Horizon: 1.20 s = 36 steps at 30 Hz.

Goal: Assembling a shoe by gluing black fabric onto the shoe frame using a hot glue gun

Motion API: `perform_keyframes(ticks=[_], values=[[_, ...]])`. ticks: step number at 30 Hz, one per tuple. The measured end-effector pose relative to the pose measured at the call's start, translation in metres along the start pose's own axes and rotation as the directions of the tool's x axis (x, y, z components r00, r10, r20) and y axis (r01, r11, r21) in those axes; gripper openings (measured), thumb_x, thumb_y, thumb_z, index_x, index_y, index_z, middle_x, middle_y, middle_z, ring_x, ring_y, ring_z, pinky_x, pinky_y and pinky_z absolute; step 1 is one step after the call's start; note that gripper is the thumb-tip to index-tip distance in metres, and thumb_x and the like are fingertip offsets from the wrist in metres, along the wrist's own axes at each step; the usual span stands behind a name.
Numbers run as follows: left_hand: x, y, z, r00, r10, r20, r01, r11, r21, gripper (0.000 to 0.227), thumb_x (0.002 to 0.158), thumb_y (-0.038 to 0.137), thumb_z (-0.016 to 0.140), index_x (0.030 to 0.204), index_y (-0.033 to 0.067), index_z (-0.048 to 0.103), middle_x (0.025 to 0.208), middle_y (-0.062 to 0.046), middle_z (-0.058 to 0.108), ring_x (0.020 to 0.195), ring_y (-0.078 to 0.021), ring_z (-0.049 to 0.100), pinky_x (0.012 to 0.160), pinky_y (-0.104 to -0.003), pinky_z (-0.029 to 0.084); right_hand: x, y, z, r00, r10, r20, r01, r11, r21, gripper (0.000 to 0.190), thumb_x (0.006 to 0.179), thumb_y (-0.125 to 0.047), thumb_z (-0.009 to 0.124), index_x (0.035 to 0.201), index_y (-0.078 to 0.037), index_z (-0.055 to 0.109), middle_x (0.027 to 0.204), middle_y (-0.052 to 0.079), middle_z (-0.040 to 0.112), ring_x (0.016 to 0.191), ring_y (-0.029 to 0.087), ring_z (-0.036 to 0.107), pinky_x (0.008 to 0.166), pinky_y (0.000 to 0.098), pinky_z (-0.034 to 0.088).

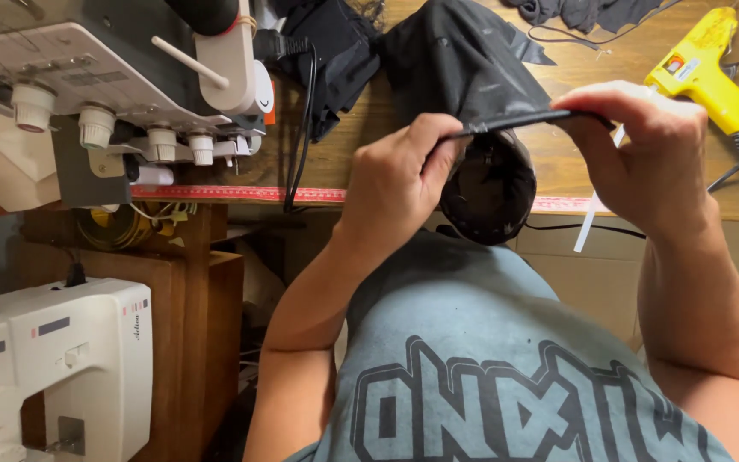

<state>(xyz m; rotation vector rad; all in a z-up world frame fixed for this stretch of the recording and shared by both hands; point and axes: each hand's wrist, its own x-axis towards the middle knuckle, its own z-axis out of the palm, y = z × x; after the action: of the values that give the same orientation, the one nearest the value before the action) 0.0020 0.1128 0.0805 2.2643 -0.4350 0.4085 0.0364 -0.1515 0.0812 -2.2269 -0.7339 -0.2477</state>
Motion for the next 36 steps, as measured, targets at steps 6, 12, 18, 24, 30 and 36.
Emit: perform_keyframes(ticks=[6, 12, 18, 24, 30, 36], values=[[-0.028, -0.005, 0.025, 0.996, -0.072, -0.061, 0.064, 0.990, -0.123, 0.010, 0.104, 0.017, 0.063, 0.113, 0.0125, 0.061, 0.104, -0.003, 0.071, 0.090, -0.0250, 0.072, 0.077, -0.036, 0.055, -0.008, -0.008, 0.013, 0.996, 0.010, 0.084, -0.032, 0.967, 0.253, 0.011, 0.108, 0.009, 0.056, 0.119, 0.005, 0.056, 0.131, 0.024, 0.069, 0.122, 0.033, 0.070, 0.103, 0.0371, 0.057], [-0.032, 0.002, 0.043, 0.976, -0.206, -0.063, 0.202, 0.977, -0.073, 0.057, 0.093, 0.031, 0.074, 0.139, 0.0093, 0.048, 0.127, -0.010, 0.063, 0.114, -0.0236, 0.068, 0.096, -0.035, 0.057, -0.036, 0.037, 0.053, 0.951, 0.309, 0.008, -0.290, 0.883, 0.370, 0.013, 0.110, 0.008, 0.058, 0.120, -0.001, 0.058, 0.093, 0.007, 0.059, 0.067, 0.009, 0.042, 0.063, 0.0217, 0.036], [-0.037, -0.008, 0.057, 0.977, -0.179, -0.118, 0.186, 0.981, 0.053, 0.042, 0.100, 0.024, 0.070, 0.138, 0.0162, 0.052, 0.103, -0.006, 0.076, 0.091, -0.0257, 0.073, 0.083, -0.039, 0.057, -0.026, 0.024, 0.060, 0.914, 0.403, -0.042, -0.288, 0.719, 0.633, 0.008, 0.114, 0.001, 0.052, 0.119, -0.004, 0.049, 0.098, 0.015, 0.061, 0.089, 0.020, 0.065, 0.091, 0.0300, 0.057], [-0.039, -0.027, 0.076, 0.942, -0.220, -0.252, 0.240, 0.970, 0.049, 0.016, 0.102, 0.021, 0.058, 0.117, 0.0247, 0.061, 0.079, 0.000, 0.070, 0.078, -0.0238, 0.074, 0.075, -0.034, 0.061, -0.020, 0.032, 0.064, 0.932, 0.359, -0.048, -0.267, 0.772, 0.577, 0.010, 0.114, 0.002, 0.053, 0.120, 0.010, 0.053, 0.100, 0.015, 0.058, 0.089, 0.019, 0.066, 0.082, 0.0386, 0.059], [-0.027, -0.007, 0.068, 0.952, -0.183, -0.244, 0.223, 0.964, 0.145, 0.031, 0.104, 0.041, 0.058, 0.128, 0.0213, 0.055, 0.085, 0.000, 0.071, 0.082, -0.0226, 0.072, 0.078, -0.037, 0.060, -0.001, 0.001, 0.054, 0.919, 0.394, -0.009, -0.308, 0.733, 0.606, 0.014, 0.116, -0.005, 0.052, 0.118, 0.009, 0.050, 0.097, 0.015, 0.063, 0.088, 0.015, 0.065, 0.081, 0.0346, 0.059], [-0.025, -0.013, 0.071, 0.955, -0.184, -0.235, 0.233, 0.951, 0.203, 0.028, 0.107, 0.044, 0.050, 0.108, 0.0206, 0.065, 0.068, -0.001, 0.065, 0.075, -0.0267, 0.072, 0.074, -0.041, 0.060, 0.004, 0.001, 0.049, 0.927, 0.376, -0.005, -0.325, 0.807, 0.494, 0.015, 0.119, -0.009, 0.052, 0.115, 0.005, 0.054, 0.084, 0.011, 0.063, 0.079, 0.013, 0.063, 0.073, 0.0318, 0.057]])
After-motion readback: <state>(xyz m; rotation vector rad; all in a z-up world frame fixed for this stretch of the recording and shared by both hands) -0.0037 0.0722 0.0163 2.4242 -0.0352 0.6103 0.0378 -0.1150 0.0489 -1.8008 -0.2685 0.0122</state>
